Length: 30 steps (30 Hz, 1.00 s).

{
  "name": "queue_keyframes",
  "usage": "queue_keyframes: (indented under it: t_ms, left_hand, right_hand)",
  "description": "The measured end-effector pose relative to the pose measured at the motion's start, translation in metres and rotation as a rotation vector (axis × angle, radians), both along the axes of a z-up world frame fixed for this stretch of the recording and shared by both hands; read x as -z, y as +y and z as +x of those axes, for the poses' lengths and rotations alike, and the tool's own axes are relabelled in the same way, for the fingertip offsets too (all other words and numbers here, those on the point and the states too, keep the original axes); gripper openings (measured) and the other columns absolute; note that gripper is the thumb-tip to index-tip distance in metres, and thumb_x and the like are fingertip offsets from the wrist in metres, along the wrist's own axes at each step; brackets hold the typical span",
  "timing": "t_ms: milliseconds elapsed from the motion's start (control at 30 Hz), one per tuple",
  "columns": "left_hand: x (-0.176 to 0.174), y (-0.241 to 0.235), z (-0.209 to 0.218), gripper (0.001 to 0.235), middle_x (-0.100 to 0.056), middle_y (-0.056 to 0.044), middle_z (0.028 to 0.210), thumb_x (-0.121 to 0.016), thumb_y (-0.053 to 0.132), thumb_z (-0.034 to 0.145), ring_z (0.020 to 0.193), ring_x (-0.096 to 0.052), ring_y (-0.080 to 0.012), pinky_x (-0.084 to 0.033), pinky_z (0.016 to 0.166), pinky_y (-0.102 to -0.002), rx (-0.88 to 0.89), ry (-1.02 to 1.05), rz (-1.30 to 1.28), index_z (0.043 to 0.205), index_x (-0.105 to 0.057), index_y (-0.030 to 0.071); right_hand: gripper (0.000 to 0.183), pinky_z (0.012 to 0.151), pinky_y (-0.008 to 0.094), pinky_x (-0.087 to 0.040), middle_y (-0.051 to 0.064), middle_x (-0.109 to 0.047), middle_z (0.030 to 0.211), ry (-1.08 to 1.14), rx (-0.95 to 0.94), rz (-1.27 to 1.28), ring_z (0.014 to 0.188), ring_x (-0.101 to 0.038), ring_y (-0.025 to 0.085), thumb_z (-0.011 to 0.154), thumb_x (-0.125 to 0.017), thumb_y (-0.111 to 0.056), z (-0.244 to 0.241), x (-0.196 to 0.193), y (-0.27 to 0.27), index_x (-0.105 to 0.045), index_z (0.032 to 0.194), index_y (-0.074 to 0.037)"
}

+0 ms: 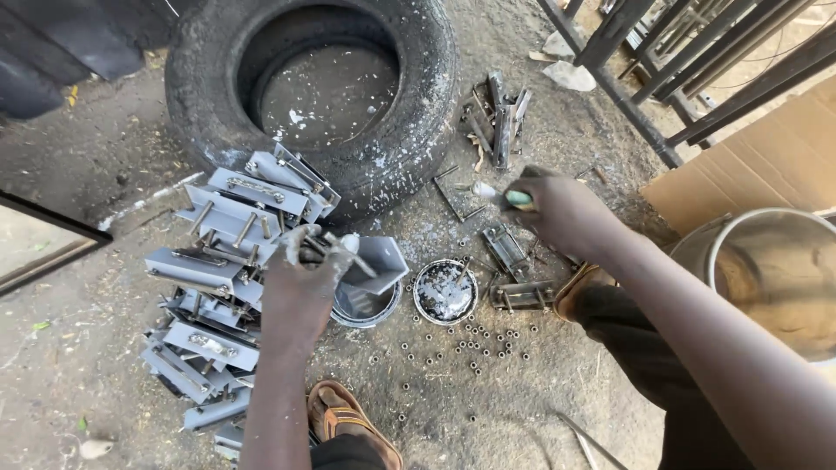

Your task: The person is painting small metal fabrication parts using a brush and grey paint while sitting on the ground.

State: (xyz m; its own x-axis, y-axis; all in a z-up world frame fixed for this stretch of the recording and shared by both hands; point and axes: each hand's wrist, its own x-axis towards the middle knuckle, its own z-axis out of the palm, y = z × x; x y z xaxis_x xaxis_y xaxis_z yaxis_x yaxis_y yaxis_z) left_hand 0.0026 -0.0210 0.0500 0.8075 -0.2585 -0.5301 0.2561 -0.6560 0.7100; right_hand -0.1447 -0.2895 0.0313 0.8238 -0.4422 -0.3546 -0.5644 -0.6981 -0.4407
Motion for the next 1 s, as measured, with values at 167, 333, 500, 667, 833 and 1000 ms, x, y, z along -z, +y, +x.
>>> queue_keyframes:
  t_ms: [167,333,500,667,833,1000]
  left_hand:
    - [0.002,0.005,-0.011,0.048,-0.076,-0.005,0.112,-0.066,0.041,0.091,0.104,-0.074,-0.0219,-0.045,0.110,-0.047,-0.031,0.052,-0.022,0.135,-0.065,0.022]
    - [0.069,0.023,0.000,0.047,-0.067,-0.011,0.112,-0.049,0.040,0.100,0.103,-0.067,-0.0290,-0.054,0.093,-0.045,-0.130,0.326,-0.643,0.133,-0.058,0.008]
    - [0.097,0.036,0.007,0.049,-0.065,-0.010,0.121,-0.062,0.029,0.092,0.107,-0.065,-0.0248,-0.053,0.093,-0.040,-0.199,0.413,-0.865,0.133,-0.059,0.003]
    - [0.083,0.012,0.000,0.069,-0.060,-0.025,0.129,-0.064,0.023,0.079,0.113,-0.059,-0.0329,-0.050,0.098,-0.045,-0.146,0.523,-0.845,0.139,-0.053,-0.008]
    - [0.032,-0.009,-0.015,0.103,-0.056,-0.030,0.135,-0.060,0.038,0.058,0.122,-0.053,-0.0377,-0.040,0.107,-0.048,-0.073,0.606,-0.671,0.150,-0.045,-0.007]
    - [0.016,-0.015,-0.022,0.113,-0.062,-0.033,0.140,-0.071,0.043,0.044,0.130,-0.058,-0.0434,-0.045,0.106,-0.054,0.010,0.494,-0.656,0.144,-0.050,-0.006]
  right_hand:
    - [0.027,0.095,0.053,-0.057,0.020,-0.074,0.112,-0.168,-0.063,0.135,0.104,-0.072,0.043,0.095,-0.067,-0.018,-0.024,-0.040,0.037,-0.073,0.116,-0.003]
    - [0.023,0.083,0.040,-0.065,0.017,-0.075,0.101,-0.292,0.061,0.636,0.079,-0.074,0.025,0.094,-0.066,-0.013,-0.021,-0.067,0.048,-0.074,0.112,-0.001]
    - [0.033,0.049,0.026,-0.054,0.015,-0.076,0.093,-0.350,0.081,0.814,0.062,-0.070,0.015,0.087,-0.071,-0.013,-0.021,-0.057,0.030,-0.074,0.118,-0.002]
    - [0.023,0.058,0.025,-0.067,0.009,-0.081,0.101,-0.400,0.011,0.831,0.071,-0.075,0.013,0.086,-0.071,-0.016,-0.026,-0.054,0.029,-0.076,0.107,-0.009]
    - [0.035,0.071,0.027,-0.068,0.005,-0.080,0.102,-0.358,0.042,0.894,0.075,-0.075,0.012,0.082,-0.072,-0.017,-0.025,-0.048,0.037,-0.075,0.116,-0.010]
    - [0.036,0.077,0.029,-0.065,0.002,-0.078,0.117,-0.340,0.016,0.709,0.090,-0.075,0.013,0.085,-0.071,-0.021,-0.022,-0.037,0.039,-0.072,0.120,-0.015]
